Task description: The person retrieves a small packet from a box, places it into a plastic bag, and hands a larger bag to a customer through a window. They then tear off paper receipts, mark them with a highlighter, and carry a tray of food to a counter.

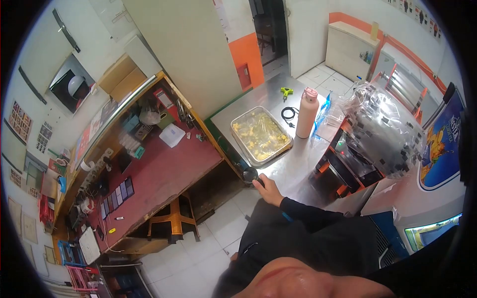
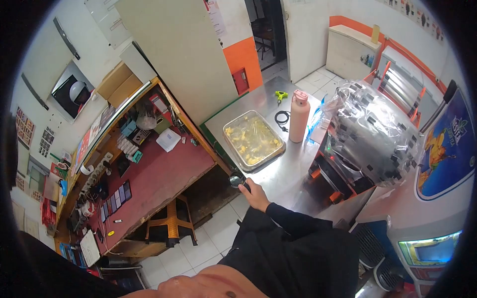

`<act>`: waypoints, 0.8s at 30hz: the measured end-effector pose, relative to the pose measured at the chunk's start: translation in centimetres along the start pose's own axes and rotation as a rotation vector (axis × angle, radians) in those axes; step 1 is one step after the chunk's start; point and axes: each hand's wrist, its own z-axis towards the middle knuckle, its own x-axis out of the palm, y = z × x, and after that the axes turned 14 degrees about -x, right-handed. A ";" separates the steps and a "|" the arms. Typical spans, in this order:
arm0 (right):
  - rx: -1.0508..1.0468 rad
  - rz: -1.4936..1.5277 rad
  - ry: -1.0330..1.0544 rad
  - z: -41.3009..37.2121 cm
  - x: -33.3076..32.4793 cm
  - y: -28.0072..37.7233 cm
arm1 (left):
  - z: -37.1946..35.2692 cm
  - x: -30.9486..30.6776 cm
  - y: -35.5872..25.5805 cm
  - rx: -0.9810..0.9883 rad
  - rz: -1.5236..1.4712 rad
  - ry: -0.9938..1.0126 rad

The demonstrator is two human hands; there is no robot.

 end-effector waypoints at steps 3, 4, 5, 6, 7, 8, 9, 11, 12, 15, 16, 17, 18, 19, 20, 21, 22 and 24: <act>-0.113 -0.065 -0.024 0.0 0.3 0.1 | -0.4 0.4 -0.1 -0.030 -0.002 0.039; -0.116 -0.070 0.003 -0.1 0.5 0.3 | -0.8 0.6 0.2 -0.043 -0.005 0.051; -0.123 -0.077 0.029 -0.1 0.9 0.4 | -0.9 0.9 0.5 -0.055 -0.010 0.057; -0.124 -0.082 0.059 -0.5 1.4 0.7 | -1.4 1.3 1.0 -0.068 -0.014 0.067; -0.079 -0.066 0.121 -0.7 1.9 1.5 | -1.8 1.7 1.5 -0.079 -0.019 0.073; -0.107 -0.044 0.145 -0.9 2.8 2.3 | -2.5 2.1 2.0 -0.093 -0.027 0.078; -0.133 -0.017 0.166 -1.5 3.9 3.3 | -3.2 2.5 2.7 -0.104 -0.037 0.083; -0.213 0.026 0.187 -2.3 6.3 5.8 | -4.5 3.2 4.1 -0.119 -0.052 0.088; -0.233 0.039 0.204 -3.0 7.9 6.5 | -5.3 3.6 4.9 -0.125 -0.055 0.091; -0.246 0.105 0.273 -6.1 14.2 9.3 | -7.8 4.7 8.3 -0.157 -0.085 0.093; -0.241 0.131 0.308 -7.3 16.9 10.4 | -9.0 5.1 9.9 -0.174 -0.091 0.094; -0.232 0.159 0.343 -8.7 19.8 11.7 | -10.2 5.5 11.7 -0.196 -0.101 0.097; -0.223 0.181 0.380 -10.1 22.6 13.1 | -11.5 5.8 13.6 -0.217 -0.109 0.102; -0.200 0.278 0.445 -11.7 25.6 14.8 | -12.9 6.1 15.4 -0.241 -0.120 0.109; -0.202 0.310 0.501 -13.1 28.5 16.7 | -14.3 6.6 17.2 -0.267 -0.138 0.111; -0.200 0.339 0.565 -14.7 31.4 18.6 | -15.7 7.2 18.9 -0.294 -0.157 0.113; -0.199 0.366 0.634 -16.3 34.0 20.1 | -16.9 7.7 20.4 -0.322 -0.184 0.115; -0.290 0.395 0.667 -18.9 38.5 23.0 | -19.1 8.7 23.4 -0.381 -0.246 0.113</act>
